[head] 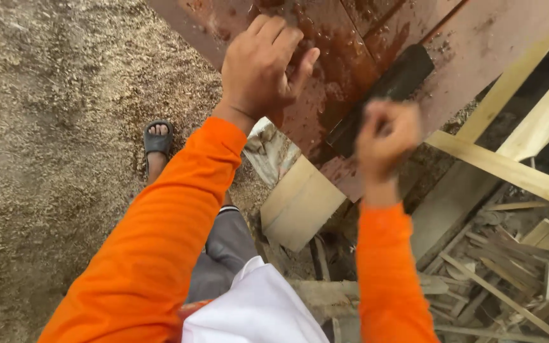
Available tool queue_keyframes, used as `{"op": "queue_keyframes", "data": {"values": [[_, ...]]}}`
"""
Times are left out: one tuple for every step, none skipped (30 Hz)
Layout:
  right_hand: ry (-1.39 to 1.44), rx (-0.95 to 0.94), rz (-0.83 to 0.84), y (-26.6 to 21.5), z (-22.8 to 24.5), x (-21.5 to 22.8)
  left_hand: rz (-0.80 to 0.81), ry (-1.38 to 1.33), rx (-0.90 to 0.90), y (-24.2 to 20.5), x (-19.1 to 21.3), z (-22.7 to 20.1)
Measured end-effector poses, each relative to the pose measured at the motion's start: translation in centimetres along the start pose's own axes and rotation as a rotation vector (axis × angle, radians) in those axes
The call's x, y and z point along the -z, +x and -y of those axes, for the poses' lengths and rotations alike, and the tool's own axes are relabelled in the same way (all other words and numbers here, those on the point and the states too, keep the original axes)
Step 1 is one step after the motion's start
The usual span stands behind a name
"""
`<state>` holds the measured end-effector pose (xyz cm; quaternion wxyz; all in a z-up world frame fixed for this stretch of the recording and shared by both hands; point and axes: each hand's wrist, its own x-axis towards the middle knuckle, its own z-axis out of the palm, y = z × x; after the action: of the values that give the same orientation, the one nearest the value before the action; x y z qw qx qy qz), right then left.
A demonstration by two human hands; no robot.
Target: Apply wood stain to a table surface using a sanding block or applicator.
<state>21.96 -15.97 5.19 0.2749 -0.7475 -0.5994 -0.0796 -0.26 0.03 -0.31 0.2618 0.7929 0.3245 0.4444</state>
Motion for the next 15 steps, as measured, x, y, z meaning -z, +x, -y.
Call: {"op": "queue_keyframes", "data": {"values": [[-0.046,0.018,-0.007,1.3,-1.5,0.2,-0.008,-0.002,-0.005,-0.2,0.0,0.2],[-0.044,0.010,0.021,1.5,-2.9,-0.1,0.004,-0.004,0.021,-0.5,0.1,-0.4],[-0.059,-0.044,-0.010,1.7,-4.3,-0.4,0.031,0.009,0.053,-0.6,0.1,-0.8],[-0.081,-0.103,-0.056,2.0,-5.5,-1.1,0.062,0.020,0.069,-0.4,0.3,-0.8],[-0.083,-0.117,-0.044,-0.4,-2.6,-0.3,0.078,0.015,0.079,-1.1,0.6,-1.1],[0.030,-0.068,-0.031,-1.1,-0.7,-0.2,0.065,0.013,0.065,-0.4,0.2,-0.7],[0.142,-0.016,-0.017,-1.9,1.3,0.0,0.052,0.012,0.050,0.3,-0.2,-0.3],[0.149,-0.009,-0.021,-2.1,2.0,0.4,0.045,0.020,0.048,0.2,-0.3,-0.5],[0.086,-0.002,0.021,-2.5,2.6,0.8,0.025,0.006,0.039,0.1,-0.3,-0.7],[0.030,0.001,0.058,-3.0,3.4,0.9,0.011,-0.002,0.025,-0.2,-0.2,-0.6],[0.045,0.003,0.049,-0.7,0.7,-0.2,0.011,0.014,0.018,0.0,0.0,-0.1],[-0.001,0.002,-0.003,1.3,-2.1,-0.4,0.006,0.001,0.012,0.0,-0.2,0.0],[-0.046,0.003,-0.055,3.3,-5.0,-0.6,0.001,-0.012,0.005,0.0,-0.5,0.0],[-0.048,-0.013,-0.036,2.4,-4.6,-0.4,0.019,-0.018,0.021,-0.6,-0.3,-0.4],[-0.037,-0.035,-0.033,1.5,-4.2,-0.1,0.022,-0.014,0.035,-1.1,0.0,-0.8]]}}
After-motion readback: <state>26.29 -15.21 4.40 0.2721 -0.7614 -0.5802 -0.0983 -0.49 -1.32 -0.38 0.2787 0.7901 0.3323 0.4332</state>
